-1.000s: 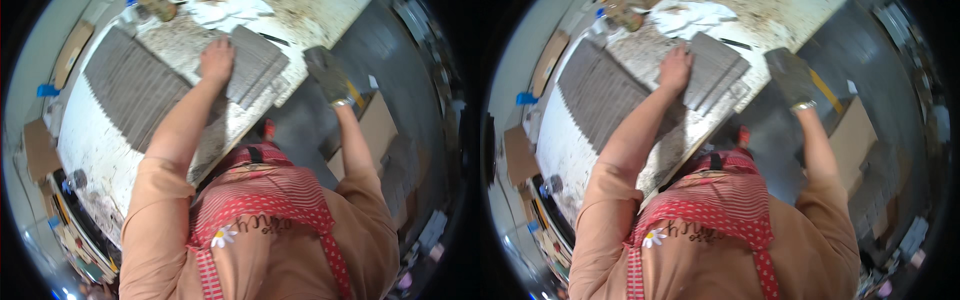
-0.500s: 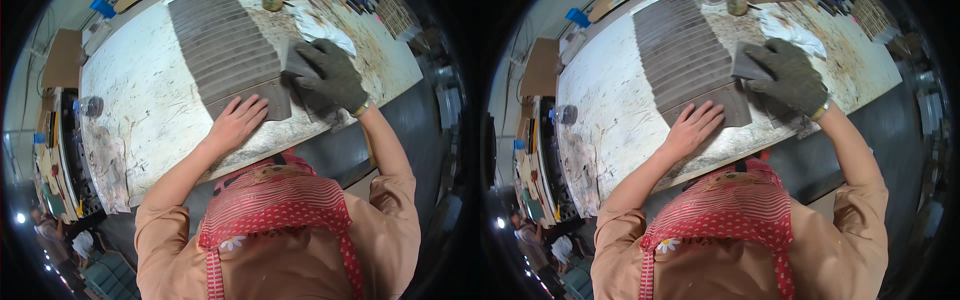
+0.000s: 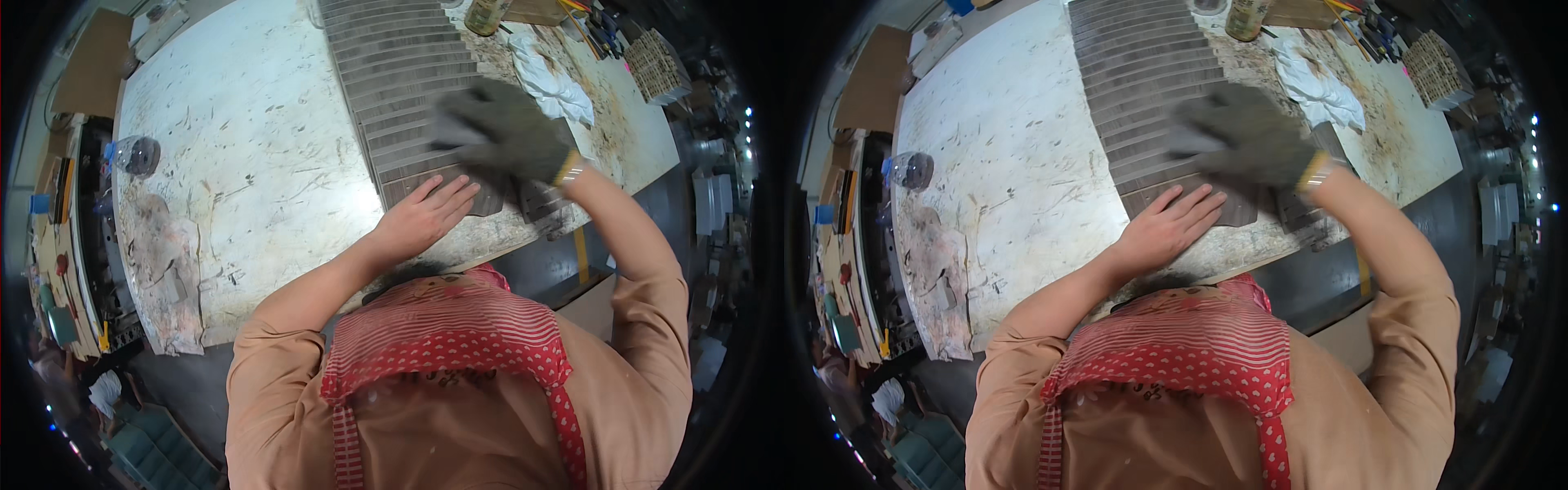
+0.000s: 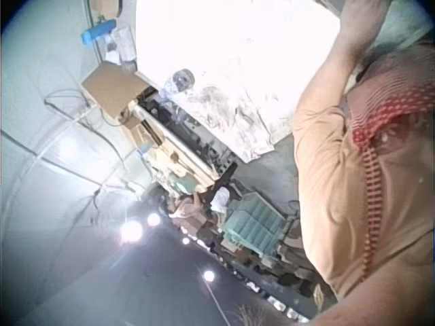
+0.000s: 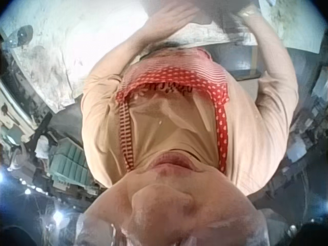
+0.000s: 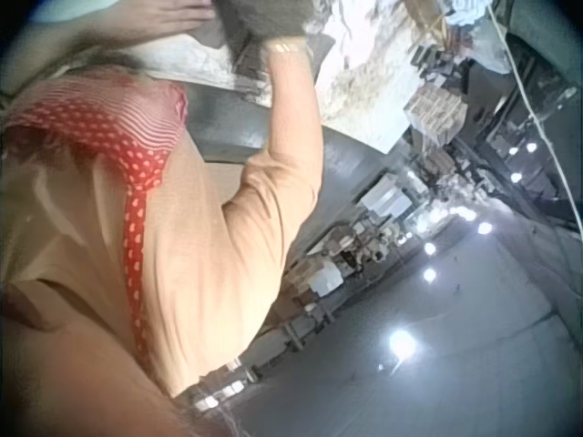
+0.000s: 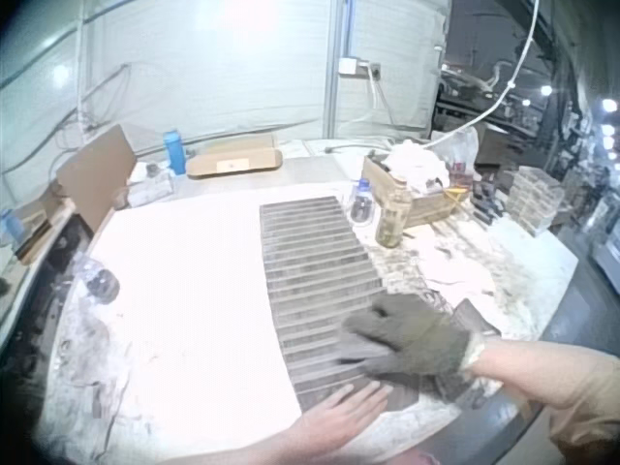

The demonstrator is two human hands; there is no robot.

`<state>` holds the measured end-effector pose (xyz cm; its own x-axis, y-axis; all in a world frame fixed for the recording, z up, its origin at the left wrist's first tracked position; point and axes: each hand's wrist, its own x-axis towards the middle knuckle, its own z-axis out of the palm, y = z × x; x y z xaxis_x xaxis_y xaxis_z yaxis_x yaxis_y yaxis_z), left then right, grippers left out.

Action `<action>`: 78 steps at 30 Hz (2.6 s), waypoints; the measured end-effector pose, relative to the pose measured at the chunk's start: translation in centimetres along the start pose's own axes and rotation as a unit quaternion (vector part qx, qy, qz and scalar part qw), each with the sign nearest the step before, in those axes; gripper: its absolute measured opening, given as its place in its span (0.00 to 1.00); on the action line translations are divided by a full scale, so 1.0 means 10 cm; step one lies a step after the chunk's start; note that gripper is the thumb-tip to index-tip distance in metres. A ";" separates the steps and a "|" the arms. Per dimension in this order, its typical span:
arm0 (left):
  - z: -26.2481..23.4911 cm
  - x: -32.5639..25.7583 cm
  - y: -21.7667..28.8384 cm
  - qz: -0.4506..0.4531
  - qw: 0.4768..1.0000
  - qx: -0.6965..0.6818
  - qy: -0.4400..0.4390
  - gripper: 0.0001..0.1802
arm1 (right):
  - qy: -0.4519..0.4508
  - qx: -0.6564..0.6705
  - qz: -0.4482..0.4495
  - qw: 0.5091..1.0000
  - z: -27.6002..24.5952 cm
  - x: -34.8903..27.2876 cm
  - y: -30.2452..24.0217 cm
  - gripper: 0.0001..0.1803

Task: The person aligns a stack of wooden panels on a table, wipes them with a cloth, smooths them with a sanding block, and scrapes individual panels with a blade.

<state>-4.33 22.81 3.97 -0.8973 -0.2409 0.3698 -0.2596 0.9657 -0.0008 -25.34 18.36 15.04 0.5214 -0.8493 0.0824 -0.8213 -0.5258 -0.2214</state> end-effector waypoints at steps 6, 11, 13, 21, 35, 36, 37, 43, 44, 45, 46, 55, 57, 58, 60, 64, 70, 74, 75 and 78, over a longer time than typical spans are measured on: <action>0.11 -0.05 0.00 -0.028 0.998 -0.064 -0.008 0.24 | -0.026 0.033 -0.117 0.992 0.14 0.55 -0.51 0.33; 0.06 -0.01 0.02 0.000 1.000 0.008 -0.001 0.22 | 0.018 -0.089 0.072 0.993 -0.15 -0.01 0.63 0.35; 0.06 -0.05 0.01 -0.010 1.000 0.013 -0.007 0.22 | -0.029 -0.089 0.042 0.995 -0.14 0.18 0.34 0.35; 0.07 -0.05 -0.04 -0.015 1.000 -0.007 -0.006 0.23 | -0.023 0.004 -0.098 0.995 0.06 0.82 0.05 0.34; 0.53 0.08 0.09 0.027 0.980 0.002 0.198 0.18 | 0.029 -0.076 -0.103 0.991 0.00 0.82 1.14 0.36; 0.52 0.08 0.09 0.015 0.980 0.010 0.197 0.18 | 0.007 -0.055 -0.056 0.997 -0.17 0.81 1.15 0.35; 0.49 0.08 0.10 0.018 0.979 0.007 0.203 0.18 | 0.006 -0.054 -0.069 0.996 -0.18 0.88 1.12 0.35; 0.51 0.06 0.08 0.015 0.981 0.019 0.194 0.17 | 0.016 -0.027 -0.200 0.979 0.09 1.38 0.06 0.34; 0.53 0.07 0.11 0.013 0.979 0.008 0.205 0.16 | 0.019 -0.021 -0.209 0.978 0.11 1.41 0.24 0.34; 0.53 0.09 0.14 0.017 0.975 0.000 0.221 0.16 | 0.008 -0.027 -0.201 0.979 0.12 1.39 0.60 0.35; 0.54 0.11 0.14 0.022 0.976 0.003 0.219 0.16 | -0.003 -0.033 -0.185 0.982 0.09 1.32 0.93 0.35; 0.61 0.03 0.10 -0.027 0.977 -0.083 0.195 0.21 | -0.008 0.015 -0.195 0.981 0.01 1.68 -0.14 0.32; 0.34 -0.04 0.06 -0.038 0.989 -0.052 0.132 0.22 | 0.049 -0.038 -0.203 0.977 -0.03 1.59 0.33 0.33; 0.30 -0.01 0.07 -0.051 0.991 -0.034 0.119 0.22 | 0.033 -0.063 -0.129 0.989 -0.12 1.48 0.64 0.34; 0.21 -0.01 0.04 -0.055 0.994 0.016 0.092 0.24 | -0.021 -0.067 -0.003 0.998 -0.28 1.44 1.00 0.36; 0.19 0.01 0.07 -0.022 0.998 0.039 0.041 0.24 | 0.006 -0.054 -0.051 0.997 -0.16 1.67 0.46 0.35; 0.35 -0.08 0.11 -0.042 0.991 0.081 0.098 0.22 | -0.024 -0.067 0.020 0.997 -0.10 1.66 0.73 0.37; 0.37 -0.05 0.11 -0.036 0.992 0.076 0.094 0.21 | -0.043 -0.066 0.044 0.996 -0.15 1.75 0.73 0.36; 0.39 -0.05 0.11 -0.038 0.992 0.069 0.097 0.20 | 0.000 -0.027 -0.015 1.000 -0.04 1.81 0.44 0.35; 0.40 -0.03 0.08 -0.032 0.993 0.053 0.102 0.18 | 0.080 -0.048 -0.155 0.983 0.27 2.27 0.08 0.34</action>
<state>-5.69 23.25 0.09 -0.7895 -0.2663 0.5529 -0.3598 0.9307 -0.0655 -13.50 -1.17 14.09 0.7135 -0.6397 0.2858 -0.6504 -0.7564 -0.0692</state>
